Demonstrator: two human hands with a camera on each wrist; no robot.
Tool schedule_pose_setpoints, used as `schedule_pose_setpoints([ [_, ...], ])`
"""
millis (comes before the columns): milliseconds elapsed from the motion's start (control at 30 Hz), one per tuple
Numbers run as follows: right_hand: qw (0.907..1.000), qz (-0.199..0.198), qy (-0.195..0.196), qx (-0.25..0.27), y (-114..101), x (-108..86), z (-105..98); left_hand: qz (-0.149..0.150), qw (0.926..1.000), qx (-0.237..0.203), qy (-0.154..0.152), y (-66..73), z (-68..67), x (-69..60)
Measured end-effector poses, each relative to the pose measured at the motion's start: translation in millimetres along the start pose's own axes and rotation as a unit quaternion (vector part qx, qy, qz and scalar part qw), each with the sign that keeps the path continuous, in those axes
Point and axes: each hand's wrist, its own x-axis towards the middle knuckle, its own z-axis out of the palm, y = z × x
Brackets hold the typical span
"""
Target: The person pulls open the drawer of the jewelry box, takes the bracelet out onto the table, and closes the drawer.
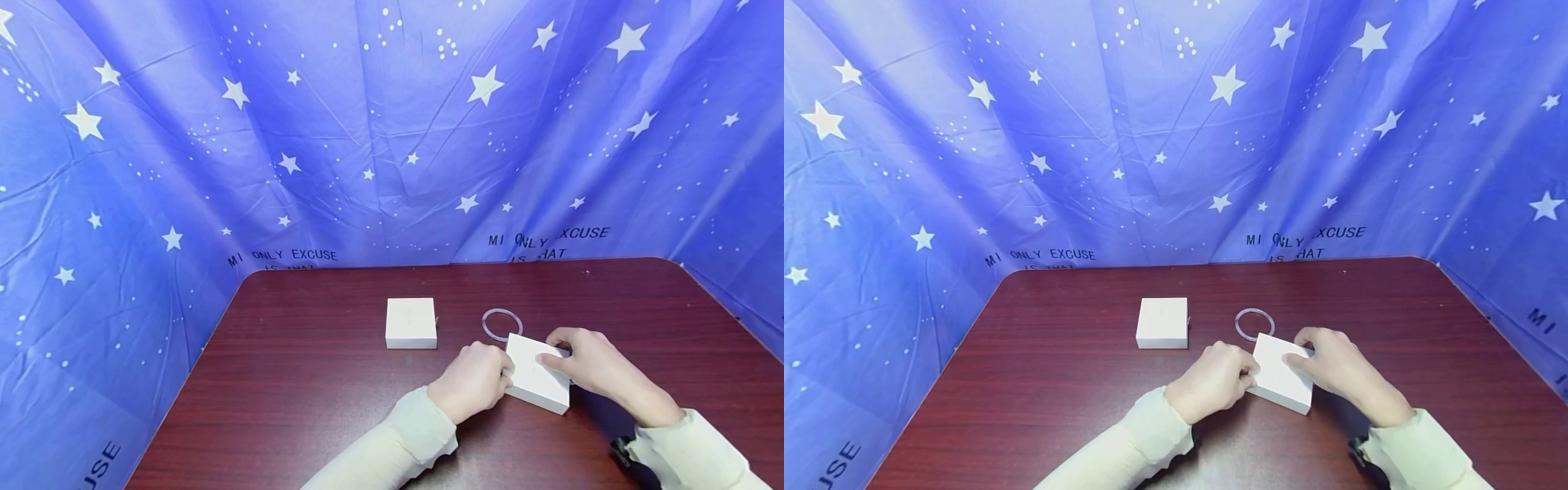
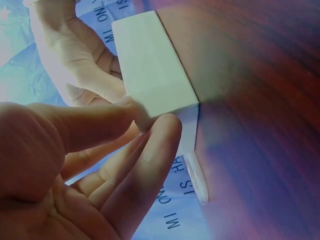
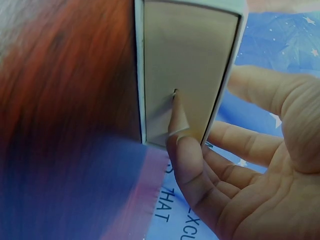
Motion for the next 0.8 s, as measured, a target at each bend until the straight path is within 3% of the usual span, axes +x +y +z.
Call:
schedule_pose_setpoints([
  [800, 0.9999, -0.01, -0.006, 0.005, -14.6, 5.9, 7.4, -0.05, 0.9976, -0.044, -0.02, -9.4, -7.1, -12.2],
])
